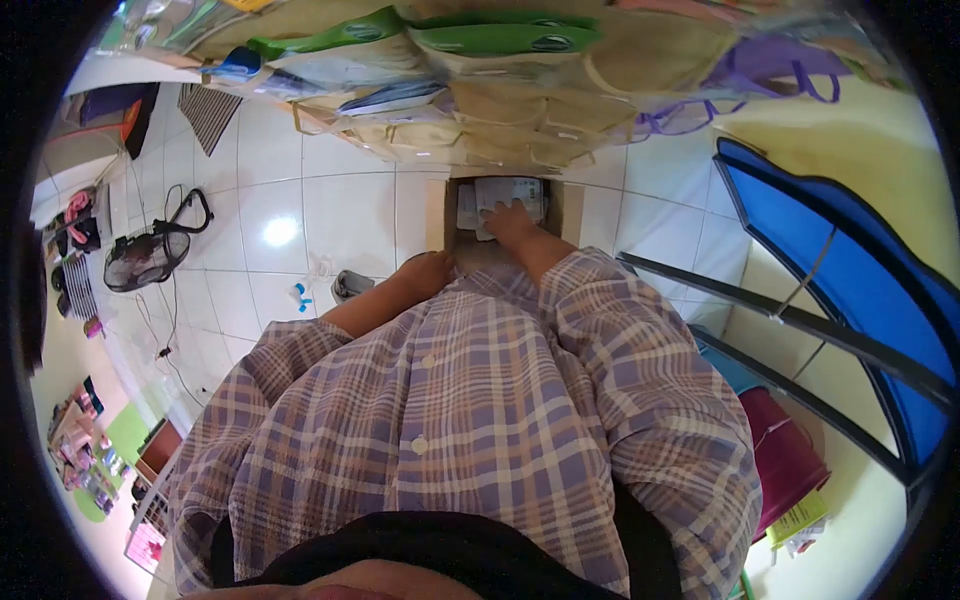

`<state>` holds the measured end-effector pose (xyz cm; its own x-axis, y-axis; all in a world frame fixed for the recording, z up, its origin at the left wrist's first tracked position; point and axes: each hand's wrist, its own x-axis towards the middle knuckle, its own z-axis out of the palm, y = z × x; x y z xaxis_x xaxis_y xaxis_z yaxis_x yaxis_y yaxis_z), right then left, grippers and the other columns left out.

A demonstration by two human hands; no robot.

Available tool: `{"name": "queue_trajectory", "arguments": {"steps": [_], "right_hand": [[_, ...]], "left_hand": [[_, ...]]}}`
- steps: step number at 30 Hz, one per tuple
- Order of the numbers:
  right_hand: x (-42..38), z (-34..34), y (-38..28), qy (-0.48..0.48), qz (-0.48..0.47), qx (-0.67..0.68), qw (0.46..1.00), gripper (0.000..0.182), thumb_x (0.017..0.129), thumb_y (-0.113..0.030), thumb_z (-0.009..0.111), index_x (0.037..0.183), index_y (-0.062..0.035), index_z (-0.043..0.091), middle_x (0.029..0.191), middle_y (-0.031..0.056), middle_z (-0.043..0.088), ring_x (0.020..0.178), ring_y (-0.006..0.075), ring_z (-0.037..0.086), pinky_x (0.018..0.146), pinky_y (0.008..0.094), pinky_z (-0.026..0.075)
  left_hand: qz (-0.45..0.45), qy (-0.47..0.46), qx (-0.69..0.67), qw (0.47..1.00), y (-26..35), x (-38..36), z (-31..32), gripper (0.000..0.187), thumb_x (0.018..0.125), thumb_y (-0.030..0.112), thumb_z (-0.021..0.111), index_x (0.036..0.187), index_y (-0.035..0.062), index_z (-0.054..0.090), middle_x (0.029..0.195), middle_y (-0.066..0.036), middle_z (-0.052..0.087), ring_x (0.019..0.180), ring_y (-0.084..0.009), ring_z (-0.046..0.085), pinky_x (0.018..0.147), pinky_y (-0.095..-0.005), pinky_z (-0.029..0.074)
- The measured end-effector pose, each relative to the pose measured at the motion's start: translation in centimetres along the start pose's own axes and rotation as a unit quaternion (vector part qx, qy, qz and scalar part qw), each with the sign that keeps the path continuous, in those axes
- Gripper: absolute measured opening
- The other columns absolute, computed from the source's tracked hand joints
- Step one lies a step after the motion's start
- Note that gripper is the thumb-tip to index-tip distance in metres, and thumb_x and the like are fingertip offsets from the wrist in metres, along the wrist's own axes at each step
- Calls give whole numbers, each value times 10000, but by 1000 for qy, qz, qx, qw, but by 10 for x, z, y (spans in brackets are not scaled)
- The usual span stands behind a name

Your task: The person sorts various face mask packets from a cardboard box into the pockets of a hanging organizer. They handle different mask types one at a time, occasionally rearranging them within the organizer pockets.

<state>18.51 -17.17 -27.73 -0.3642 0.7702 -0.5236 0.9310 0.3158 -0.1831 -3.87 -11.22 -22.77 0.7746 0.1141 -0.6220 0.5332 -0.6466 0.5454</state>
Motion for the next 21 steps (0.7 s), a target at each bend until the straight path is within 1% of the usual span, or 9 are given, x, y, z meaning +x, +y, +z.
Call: {"name": "queue_trajectory", "arguments": {"steps": [2, 6, 9, 11, 16, 17, 18, 19, 21], "right_hand": [[0, -5, -2, -9, -28, -40, 999, 307, 842, -190, 577, 1138, -239, 645, 1244, -52, 573, 1079, 198, 583, 856, 425, 444], [27, -13, -5, -81, -6, -9, 997, 323, 851, -174, 542, 1146, -275, 628, 1198, 31, 614, 1063, 248, 591, 873, 467, 420], [46, 28, -1, -94, 69, 37, 992, 335, 876, -206, 511, 1199, -225, 596, 1146, 54, 641, 1031, 252, 619, 862, 452, 416], [43, 45, -1, -66, 161, 26, 984, 333, 864, -245, 530, 1184, -203, 610, 1018, 105, 668, 984, 236, 634, 809, 441, 447], [-6, -4, -13, 7, 167, 212, 963, 292, 872, -191, 497, 1135, -90, 575, 1025, 170, 632, 957, 349, 625, 817, 462, 482], [-13, -12, -14, 18, 155, 242, 958, 250, 868, -153, 492, 1084, -48, 562, 1077, 204, 609, 950, 391, 613, 822, 471, 498], [-20, -11, -15, 15, 158, 245, 957, 250, 868, -153, 492, 1084, -48, 562, 1077, 204, 609, 950, 391, 613, 822, 471, 498], [-29, -4, -9, 42, 153, 260, 952, 239, 856, -129, 519, 1073, -34, 554, 1089, 195, 579, 964, 381, 600, 828, 462, 502], [-49, 0, -3, 70, 156, 274, 946, 234, 845, -105, 545, 1062, -20, 545, 1102, 185, 550, 979, 371, 586, 834, 453, 506]], "left_hand": [[5, 6, 8, 1000, 24, -13, -6, 305, 855, 194, 543, 1092, 2, 550, 1053, -183, 593, 993, -352, 601, 856, -433, 500], [-9, 43, 26, 999, 42, -27, -15, 310, 834, 185, 550, 1091, 11, 547, 1029, -168, 604, 943, -355, 624, 822, -445, 509], [-47, 26, 41, 998, 47, -32, -21, 319, 831, 197, 550, 1092, 13, 555, 1007, -159, 607, 888, -360, 640, 796, -452, 515], [-66, 24, 31, 997, 50, -35, -28, 309, 823, 192, 556, 1075, 14, 565, 999, -165, 618, 881, -364, 645, 791, -456, 518], [-101, -28, -18, 994, 48, -5, -29, 251, 804, 162, 567, 1008, 18, 599, 985, -206, 643, 899, -369, 650, 792, -463, 519], [-95, 26, -46, 994, 44, 6, -24, 224, 799, 150, 571, 974, 16, 608, 975, -221, 647, 906, -371, 650, 795, -460, 520], [-88, 80, -73, 990, 41, 17, -19, 197, 794, 139, 575, 940, 13, 617, 966, -236, 650, 913, -374, 650, 798, -457, 522], [-87, 77, -71, 991, 44, 32, -16, 197, 794, 139, 575, 940, 13, 617, 966, -236, 650, 913, -374, 650, 798, -457, 522], [-119, 68, -94, 986, 42, 61, -15, 283, 808, 219, 579, 981, 6, 651, 1112, -239, 623, 1014, -368, 624, 879, -409, 504]]}}
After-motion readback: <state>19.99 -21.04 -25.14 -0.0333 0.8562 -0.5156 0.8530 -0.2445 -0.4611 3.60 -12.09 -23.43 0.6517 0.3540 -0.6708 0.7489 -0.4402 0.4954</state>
